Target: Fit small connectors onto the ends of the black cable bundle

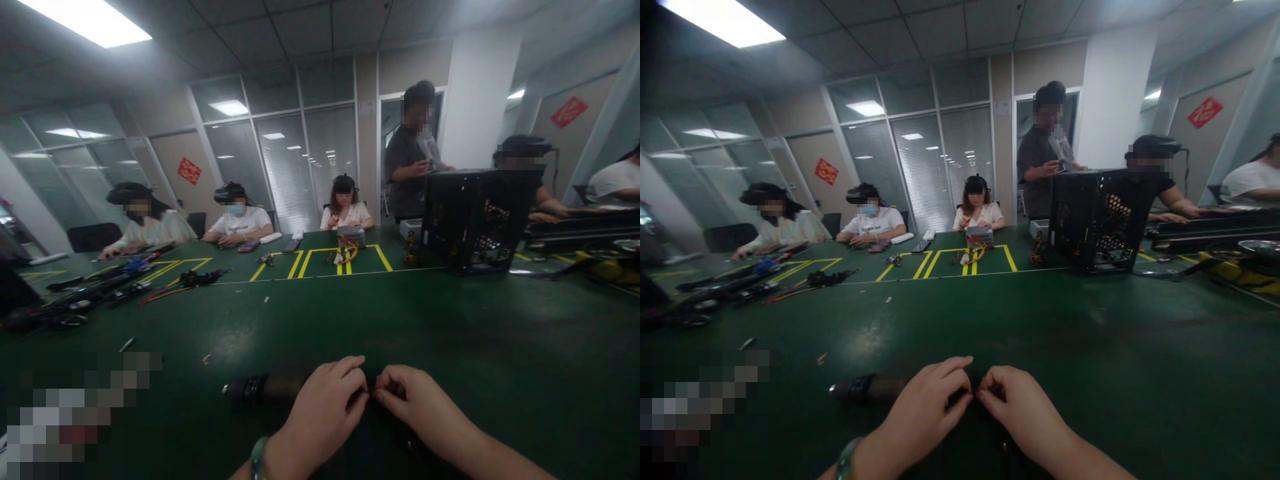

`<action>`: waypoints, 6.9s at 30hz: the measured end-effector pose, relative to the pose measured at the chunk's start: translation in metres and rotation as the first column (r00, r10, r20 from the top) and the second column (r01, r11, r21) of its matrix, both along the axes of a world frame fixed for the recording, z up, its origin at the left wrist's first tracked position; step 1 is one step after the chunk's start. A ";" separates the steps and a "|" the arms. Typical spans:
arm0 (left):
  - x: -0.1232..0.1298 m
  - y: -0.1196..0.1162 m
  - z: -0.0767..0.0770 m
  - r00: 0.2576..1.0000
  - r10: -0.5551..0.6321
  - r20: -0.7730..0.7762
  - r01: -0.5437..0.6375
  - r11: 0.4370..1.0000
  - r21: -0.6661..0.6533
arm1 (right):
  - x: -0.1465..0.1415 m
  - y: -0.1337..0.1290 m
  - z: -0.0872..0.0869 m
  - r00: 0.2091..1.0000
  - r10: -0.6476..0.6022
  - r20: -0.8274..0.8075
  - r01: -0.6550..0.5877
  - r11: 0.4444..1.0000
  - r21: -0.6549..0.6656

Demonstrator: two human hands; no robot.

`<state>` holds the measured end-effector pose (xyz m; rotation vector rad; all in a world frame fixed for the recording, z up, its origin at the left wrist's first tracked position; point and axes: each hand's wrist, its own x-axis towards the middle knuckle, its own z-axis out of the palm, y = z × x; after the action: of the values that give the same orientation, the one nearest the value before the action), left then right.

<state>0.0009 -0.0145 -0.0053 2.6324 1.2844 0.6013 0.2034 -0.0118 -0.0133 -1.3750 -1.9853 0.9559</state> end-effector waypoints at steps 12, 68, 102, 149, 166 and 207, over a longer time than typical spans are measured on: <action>-0.001 0.001 -0.001 0.999 0.007 0.038 -0.007 1.000 -0.013 | 0.001 0.002 -0.007 1.000 -0.002 0.003 0.002 1.000 0.027; 0.002 -0.003 0.002 0.999 -0.010 0.049 0.010 1.000 0.000 | -0.001 0.003 -0.004 1.000 0.009 -0.018 -0.009 1.000 -0.009; 0.003 -0.002 0.003 0.999 -0.003 0.045 0.004 1.000 -0.009 | 0.002 0.004 -0.010 1.000 0.012 -0.020 -0.013 0.999 -0.030; -0.001 -0.001 -0.003 0.996 0.032 0.078 -0.029 0.999 -0.039 | 0.000 0.003 -0.005 0.999 0.012 -0.050 -0.015 0.998 -0.056; 0.000 -0.001 -0.004 0.998 0.003 0.066 -0.001 0.999 -0.038 | 0.000 0.002 -0.007 1.000 0.003 -0.008 -0.003 0.999 -0.034; 0.002 -0.003 0.004 1.000 -0.013 0.012 0.013 1.000 -0.019 | -0.002 0.002 -0.004 1.000 0.011 0.015 -0.010 0.999 -0.033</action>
<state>0.0024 -0.0175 -0.0012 2.6159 1.2624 0.5989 0.2015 -0.0100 -0.0177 -1.3949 -1.9984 0.9894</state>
